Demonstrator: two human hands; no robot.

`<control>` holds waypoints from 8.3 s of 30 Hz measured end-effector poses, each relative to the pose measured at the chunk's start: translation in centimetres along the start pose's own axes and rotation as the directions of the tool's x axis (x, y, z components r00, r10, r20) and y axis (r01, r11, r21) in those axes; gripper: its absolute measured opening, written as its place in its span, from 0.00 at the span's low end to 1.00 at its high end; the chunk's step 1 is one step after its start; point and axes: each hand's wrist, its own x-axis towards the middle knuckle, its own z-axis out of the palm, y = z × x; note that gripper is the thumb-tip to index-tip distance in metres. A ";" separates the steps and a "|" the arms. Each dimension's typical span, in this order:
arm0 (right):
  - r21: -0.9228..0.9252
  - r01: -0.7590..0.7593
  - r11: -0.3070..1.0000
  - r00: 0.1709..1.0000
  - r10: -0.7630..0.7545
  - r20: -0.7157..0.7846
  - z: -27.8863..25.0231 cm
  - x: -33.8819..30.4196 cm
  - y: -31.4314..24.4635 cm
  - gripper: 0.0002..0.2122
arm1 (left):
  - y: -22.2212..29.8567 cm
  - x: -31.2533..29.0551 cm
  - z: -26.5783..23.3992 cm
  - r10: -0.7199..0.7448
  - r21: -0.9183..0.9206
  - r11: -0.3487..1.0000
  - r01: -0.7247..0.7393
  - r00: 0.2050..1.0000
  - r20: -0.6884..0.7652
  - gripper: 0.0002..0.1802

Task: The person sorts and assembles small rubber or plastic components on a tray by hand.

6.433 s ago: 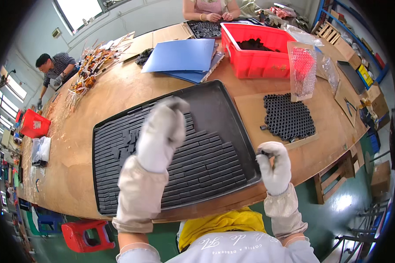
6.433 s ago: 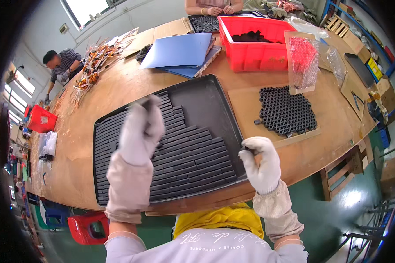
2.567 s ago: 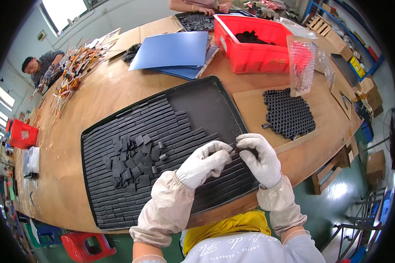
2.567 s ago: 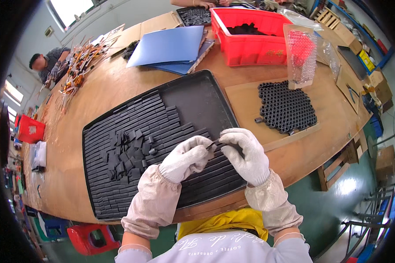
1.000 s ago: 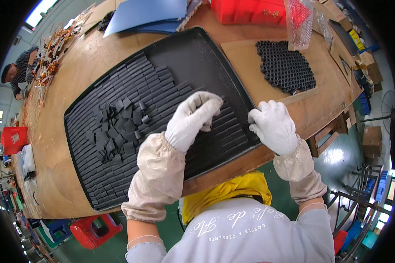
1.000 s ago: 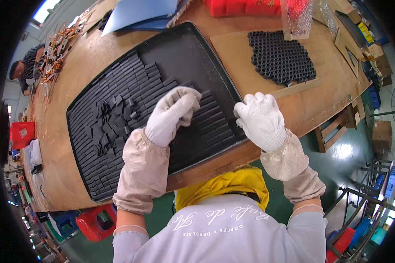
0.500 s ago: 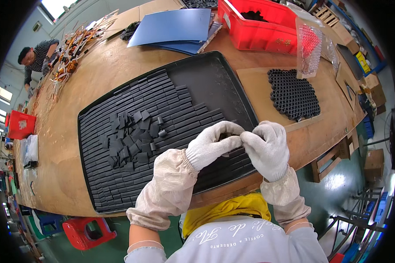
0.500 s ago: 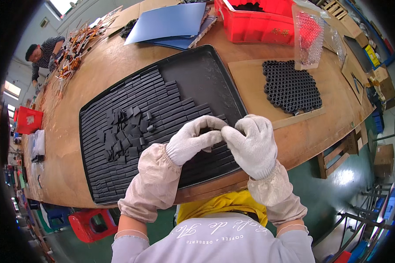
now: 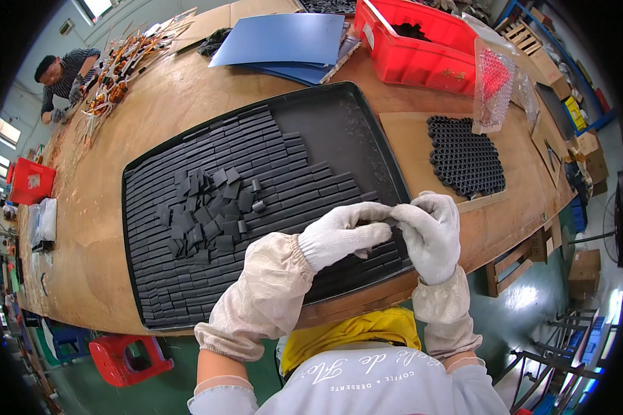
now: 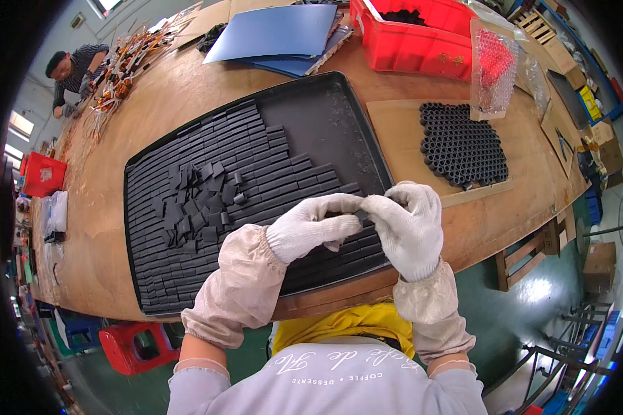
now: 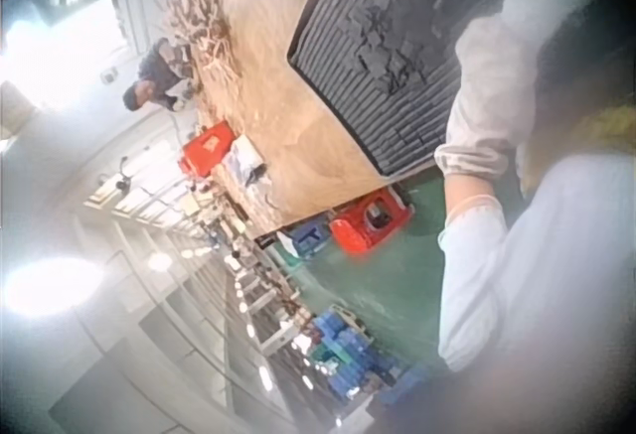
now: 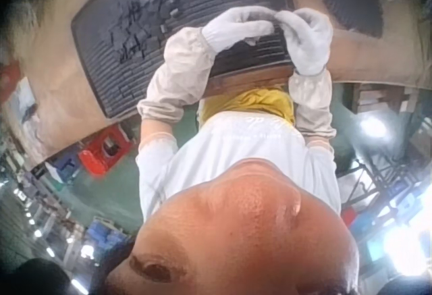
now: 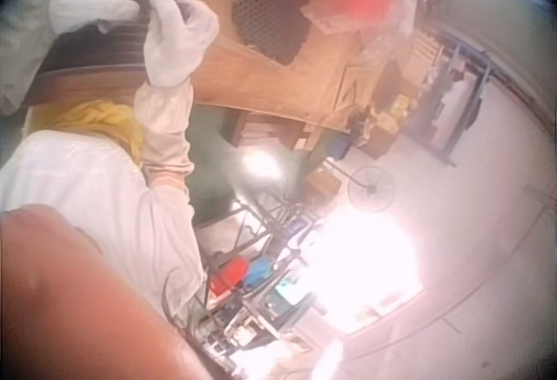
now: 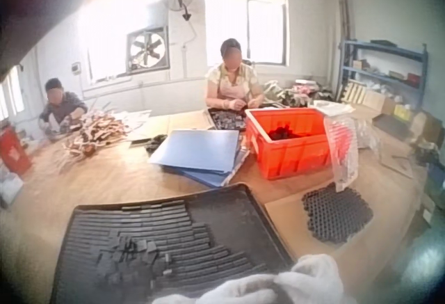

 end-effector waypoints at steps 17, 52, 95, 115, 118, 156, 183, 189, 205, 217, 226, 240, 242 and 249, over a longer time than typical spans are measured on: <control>-0.037 0.169 0.985 0.983 -0.166 0.079 -0.8 0.9 -0.3 0.17 | 0.5 -0.2 -0.4 0.035 0.071 0.997 -0.032 0.998 -0.046 0.16; 0.656 -0.383 0.650 0.898 0.428 0.101 0.5 -0.6 -1.6 0.09 | -0.2 0.3 -0.3 0.100 0.128 0.988 -0.088 0.991 -0.086 0.19; 0.234 0.040 0.971 0.945 -0.112 0.306 13.4 16.0 2.6 0.10 | 0.9 -0.8 -0.1 0.131 -0.082 0.988 -0.133 0.991 -0.032 0.23; 0.464 0.134 0.876 0.927 -0.276 0.254 5.7 12.8 1.2 0.07 | 0.3 0.3 -0.6 0.090 -0.463 0.865 -0.192 0.968 -0.233 0.37; 0.378 0.292 0.878 0.864 -0.412 0.289 3.3 9.7 -0.5 0.09 | -0.6 0.9 -1.0 0.027 -0.497 0.849 -0.176 0.956 -0.293 0.35; -0.061 0.032 0.998 0.993 -0.039 -0.113 2.0 -0.2 -1.2 0.15 | -1.4 0.5 0.1 0.023 -0.541 0.841 0.028 0.996 0.087 0.26; 0.201 -0.247 0.948 0.941 0.284 -0.183 0.6 -0.6 2.5 0.10 | -0.5 0.3 0.6 -0.058 -0.288 0.956 0.055 0.998 -0.004 0.18; -0.547 -0.276 0.791 0.951 0.140 -0.276 0.6 -1.7 11.0 0.11 | -0.5 0.0 0.0 -0.107 -0.425 0.901 0.089 0.994 -0.019 0.18; 0.002 -0.370 0.929 0.893 0.356 -0.273 -0.5 -0.3 6.0 0.07 | -0.5 0.4 -0.7 0.067 -0.330 0.935 -0.128 0.980 -0.188 0.16; 0.416 -0.270 0.869 0.953 0.304 -0.016 0.5 1.4 -0.3 0.07 | 0.6 -0.2 0.6 0.056 0.054 0.998 -0.042 0.954 -0.295 0.17; 0.202 -0.055 0.978 0.996 0.068 -0.060 1.1 1.0 -0.4 0.09 | 0.9 -0.3 0.6 0.058 0.128 0.992 -0.021 0.954 -0.295 0.19; 0.581 -0.309 0.752 0.909 0.414 -0.052 -0.9 -4.4 2.9 0.08 | 5.2 -1.2 -2.7 0.493 0.855 0.517 -0.042 0.831 -0.258 0.13; 0.576 -0.399 0.713 0.871 0.491 -0.003 -0.4 -5.8 3.9 0.07 | 6.9 -0.3 -6.3 0.687 0.999 0.030 0.024 0.725 -0.038 0.13; 0.612 -0.452 0.649 0.850 0.521 0.075 0.6 -5.8 4.7 0.05 | 8.0 3.6 -15.0 0.593 0.916 -0.038 0.400 0.747 -0.301 0.13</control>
